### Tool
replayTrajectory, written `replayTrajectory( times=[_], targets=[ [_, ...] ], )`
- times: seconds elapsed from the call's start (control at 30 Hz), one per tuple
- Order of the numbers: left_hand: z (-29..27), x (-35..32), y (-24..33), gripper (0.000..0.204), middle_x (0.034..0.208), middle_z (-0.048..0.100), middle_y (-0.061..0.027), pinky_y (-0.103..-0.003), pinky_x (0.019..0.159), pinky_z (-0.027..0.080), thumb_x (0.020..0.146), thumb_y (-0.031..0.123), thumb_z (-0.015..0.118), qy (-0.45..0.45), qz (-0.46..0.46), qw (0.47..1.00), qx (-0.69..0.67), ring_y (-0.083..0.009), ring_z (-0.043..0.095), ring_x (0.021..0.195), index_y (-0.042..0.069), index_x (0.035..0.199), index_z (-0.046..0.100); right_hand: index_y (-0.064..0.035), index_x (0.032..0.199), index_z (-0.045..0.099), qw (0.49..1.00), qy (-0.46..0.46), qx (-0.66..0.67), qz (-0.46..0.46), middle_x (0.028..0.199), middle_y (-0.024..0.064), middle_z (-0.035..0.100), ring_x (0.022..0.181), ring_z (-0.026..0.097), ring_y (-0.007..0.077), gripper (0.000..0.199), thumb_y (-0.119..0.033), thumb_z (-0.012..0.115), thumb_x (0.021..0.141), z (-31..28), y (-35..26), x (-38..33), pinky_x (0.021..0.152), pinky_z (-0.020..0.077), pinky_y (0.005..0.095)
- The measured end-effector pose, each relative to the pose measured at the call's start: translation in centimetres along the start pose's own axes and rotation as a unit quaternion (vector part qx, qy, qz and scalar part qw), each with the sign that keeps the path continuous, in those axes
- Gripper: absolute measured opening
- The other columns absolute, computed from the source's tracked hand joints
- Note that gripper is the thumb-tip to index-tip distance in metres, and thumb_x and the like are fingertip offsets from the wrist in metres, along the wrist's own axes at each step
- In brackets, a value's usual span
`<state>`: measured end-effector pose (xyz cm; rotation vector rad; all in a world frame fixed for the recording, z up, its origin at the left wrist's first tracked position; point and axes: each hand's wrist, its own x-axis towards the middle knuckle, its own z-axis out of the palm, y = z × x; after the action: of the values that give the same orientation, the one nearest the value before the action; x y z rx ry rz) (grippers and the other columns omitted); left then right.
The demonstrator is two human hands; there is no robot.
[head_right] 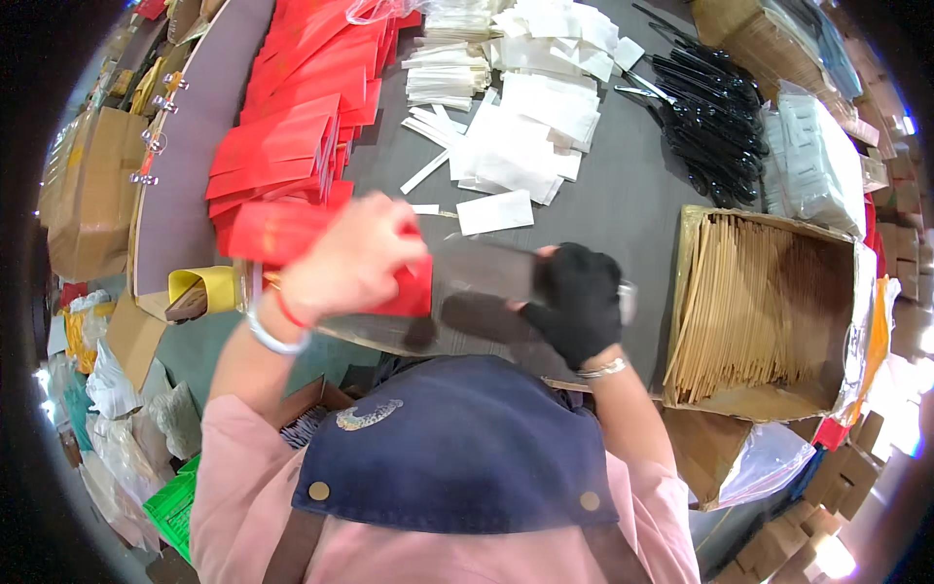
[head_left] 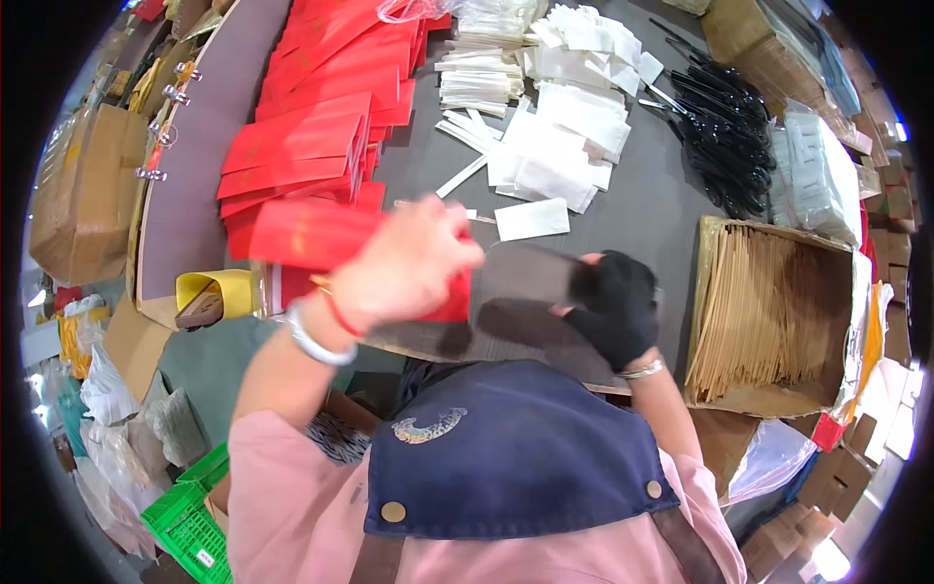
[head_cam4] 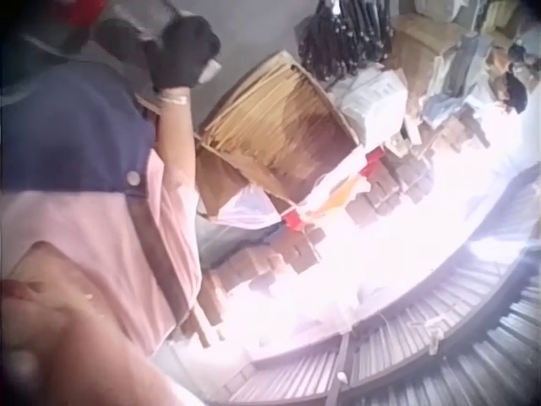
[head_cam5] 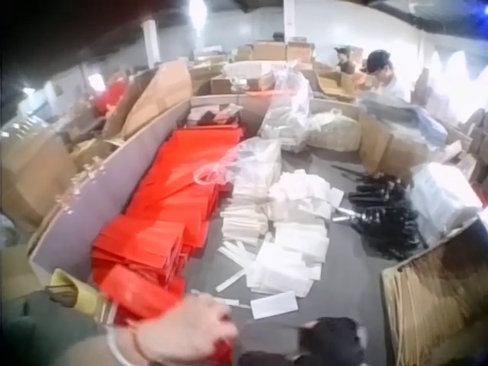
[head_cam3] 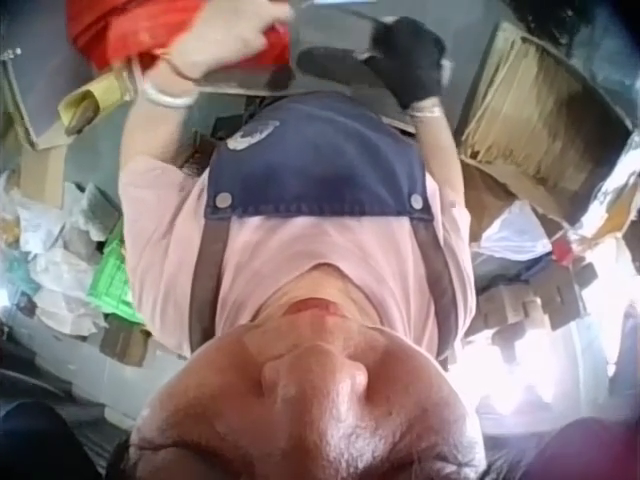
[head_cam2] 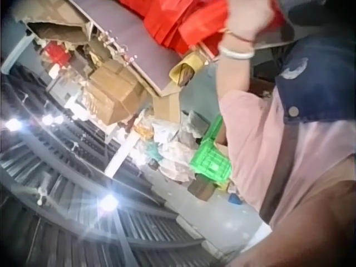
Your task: Manually inserting wooden chopsticks into paper sleeves and organizing them for secondary packaging.
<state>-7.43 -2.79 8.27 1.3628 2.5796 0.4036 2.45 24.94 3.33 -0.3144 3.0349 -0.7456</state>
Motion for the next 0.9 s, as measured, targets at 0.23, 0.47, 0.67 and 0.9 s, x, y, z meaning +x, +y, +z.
replayTrajectory(
  times=[0.23,0.47,0.67,0.9],
  targets=[
    [4.5,-4.1,-4.0,0.056,0.132,0.048,-0.0176,-0.052,0.104,0.036,0.069,0.023,0.08,0.247,-0.281,0.927,-0.005,-0.0392,0.044,0.123,0.007,0.119,0.062,-0.0099,0.111,0.058,0.999,0.027,-0.042,0.016,0.102,0.0082,0.06,0.098,0.058,0.0303,0.063,-0.032,0.086,0.059,-0.9,0.0,-0.7,0.086,0.0423,0.043],
    [12.6,-4.0,2.5,0.103,0.147,0.036,-0.019,-0.061,0.114,0.015,0.064,0.048,0.084,0.172,-0.39,0.903,-0.058,-0.0401,0.026,0.14,0.004,0.145,0.038,-0.0111,0.111,0.059,0.996,-0.05,-0.078,0.009,0.104,0.0063,0.059,0.099,0.057,0.0277,0.062,-0.035,0.085,0.06,-0.2,-1.2,-0.3,0.089,0.0389,0.0425],
    [12.6,-4.1,1.8,0.104,0.149,0.033,-0.0209,-0.062,0.114,0.012,0.065,0.047,0.084,0.182,-0.382,0.9,-0.103,-0.0395,0.023,0.142,0.002,0.145,0.035,-0.0101,0.112,0.059,0.993,-0.106,-0.047,-0.009,0.107,0.0083,0.059,0.103,0.056,0.0287,0.061,-0.042,0.081,0.064,2.0,-2.5,0.7,0.092,0.0374,0.0432],
    [11.6,-3.8,-1.3,0.075,0.143,0.042,-0.0201,-0.055,0.113,0.022,0.074,0.031,0.08,0.217,-0.283,0.922,-0.15,-0.0398,0.035,0.135,0.001,0.136,0.048,-0.0115,0.125,0.057,0.992,-0.001,0.063,-0.111,0.12,0.0117,0.059,0.11,0.056,0.0305,0.07,-0.044,0.08,0.068,4.4,-3.2,2.6,0.096,0.0388,0.0464]
  ],
)
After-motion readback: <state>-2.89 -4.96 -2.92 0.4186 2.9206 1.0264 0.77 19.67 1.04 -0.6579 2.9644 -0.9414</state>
